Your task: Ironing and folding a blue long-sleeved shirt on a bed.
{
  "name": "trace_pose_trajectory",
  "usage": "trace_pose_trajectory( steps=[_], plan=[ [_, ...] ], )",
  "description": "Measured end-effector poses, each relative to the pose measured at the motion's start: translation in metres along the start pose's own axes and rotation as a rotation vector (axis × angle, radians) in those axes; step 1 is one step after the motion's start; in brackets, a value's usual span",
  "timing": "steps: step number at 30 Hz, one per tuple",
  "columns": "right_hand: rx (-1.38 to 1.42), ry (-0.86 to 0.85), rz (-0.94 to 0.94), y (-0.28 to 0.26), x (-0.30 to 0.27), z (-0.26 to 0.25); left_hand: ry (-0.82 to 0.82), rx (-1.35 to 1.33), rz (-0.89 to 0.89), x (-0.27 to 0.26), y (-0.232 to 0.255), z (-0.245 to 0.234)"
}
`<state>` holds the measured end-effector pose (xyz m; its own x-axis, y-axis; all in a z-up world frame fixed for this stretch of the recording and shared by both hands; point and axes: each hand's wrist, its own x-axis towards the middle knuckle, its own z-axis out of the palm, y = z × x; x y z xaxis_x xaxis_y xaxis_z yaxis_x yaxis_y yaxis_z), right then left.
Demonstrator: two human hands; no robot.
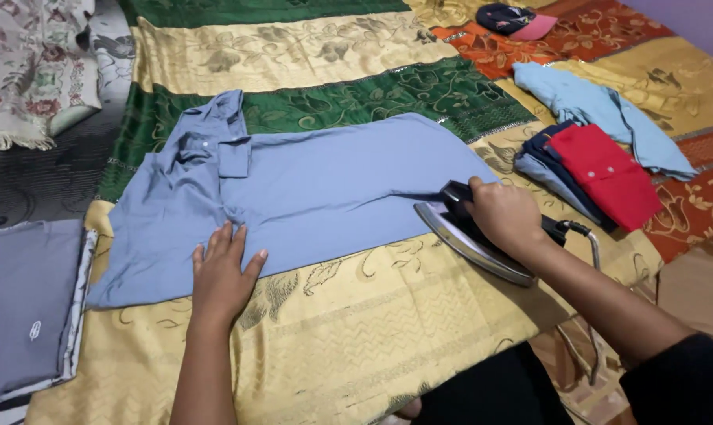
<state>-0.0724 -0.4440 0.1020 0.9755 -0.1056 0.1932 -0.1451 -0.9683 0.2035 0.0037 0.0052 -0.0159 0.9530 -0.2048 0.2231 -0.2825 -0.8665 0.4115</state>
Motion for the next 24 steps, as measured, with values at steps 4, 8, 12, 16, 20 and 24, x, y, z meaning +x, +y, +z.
trace_pose_trajectory(
  steps=[4,8,12,16,20,24],
  plan=[
    [-0.005,0.022,0.005,0.008,0.025,0.014,-0.010,0.003,-0.012,0.000,0.003,-0.004],
    [-0.005,0.055,-0.025,0.017,0.048,0.023,-0.014,-0.007,-0.020,0.001,0.004,-0.005],
    [0.013,0.022,-0.034,0.025,0.066,0.028,0.000,-0.004,-0.002,0.001,0.003,-0.003],
    [0.051,-0.022,-0.110,0.029,0.074,0.032,0.000,-0.003,-0.003,0.001,0.003,-0.003],
    [0.086,-0.055,-0.228,0.015,0.077,0.022,0.008,-0.008,-0.015,0.001,0.002,0.000],
    [0.144,-0.023,-0.306,-0.010,0.087,0.023,-0.006,-0.018,-0.044,0.001,0.007,-0.004]
  ],
)
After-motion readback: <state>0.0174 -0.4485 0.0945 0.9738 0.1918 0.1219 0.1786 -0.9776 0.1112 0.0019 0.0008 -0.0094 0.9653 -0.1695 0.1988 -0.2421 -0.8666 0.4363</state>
